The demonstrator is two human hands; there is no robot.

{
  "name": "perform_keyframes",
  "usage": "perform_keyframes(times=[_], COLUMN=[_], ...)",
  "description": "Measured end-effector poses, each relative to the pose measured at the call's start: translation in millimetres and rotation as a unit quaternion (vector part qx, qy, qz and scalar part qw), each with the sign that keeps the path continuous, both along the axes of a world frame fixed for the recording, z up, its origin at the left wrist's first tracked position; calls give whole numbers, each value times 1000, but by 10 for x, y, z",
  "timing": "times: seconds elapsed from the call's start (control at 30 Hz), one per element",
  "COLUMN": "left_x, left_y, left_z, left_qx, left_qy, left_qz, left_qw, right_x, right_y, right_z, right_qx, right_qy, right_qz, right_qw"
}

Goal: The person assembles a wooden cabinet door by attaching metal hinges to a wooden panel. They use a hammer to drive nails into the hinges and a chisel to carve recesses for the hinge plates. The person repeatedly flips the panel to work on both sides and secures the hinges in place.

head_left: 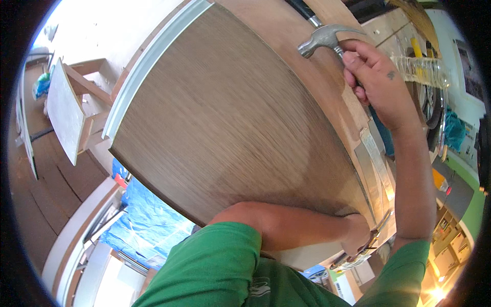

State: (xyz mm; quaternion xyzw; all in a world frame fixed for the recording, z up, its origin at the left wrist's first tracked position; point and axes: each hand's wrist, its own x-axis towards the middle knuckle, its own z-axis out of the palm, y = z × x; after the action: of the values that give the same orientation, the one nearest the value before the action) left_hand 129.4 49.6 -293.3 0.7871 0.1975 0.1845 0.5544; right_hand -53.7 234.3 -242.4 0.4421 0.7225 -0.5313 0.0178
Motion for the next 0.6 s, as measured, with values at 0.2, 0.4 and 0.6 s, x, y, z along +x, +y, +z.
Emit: perform_keyframes(times=[0.2,0.4,0.6], left_x=[86,-43,-54], left_y=[-6,39,67], left_z=[-34,0,40], left_qx=[0,4,-4], left_qy=[-4,-19,6], left_qz=[-2,-6,-18], left_qw=[1000,1000,1000], right_x=[130,69,95], right_y=[183,57,158], right_z=[60,-182,-91], right_qx=[33,15,-41], right_qy=[76,50,62], right_qz=[-15,26,-2], right_qw=[996,998,997])
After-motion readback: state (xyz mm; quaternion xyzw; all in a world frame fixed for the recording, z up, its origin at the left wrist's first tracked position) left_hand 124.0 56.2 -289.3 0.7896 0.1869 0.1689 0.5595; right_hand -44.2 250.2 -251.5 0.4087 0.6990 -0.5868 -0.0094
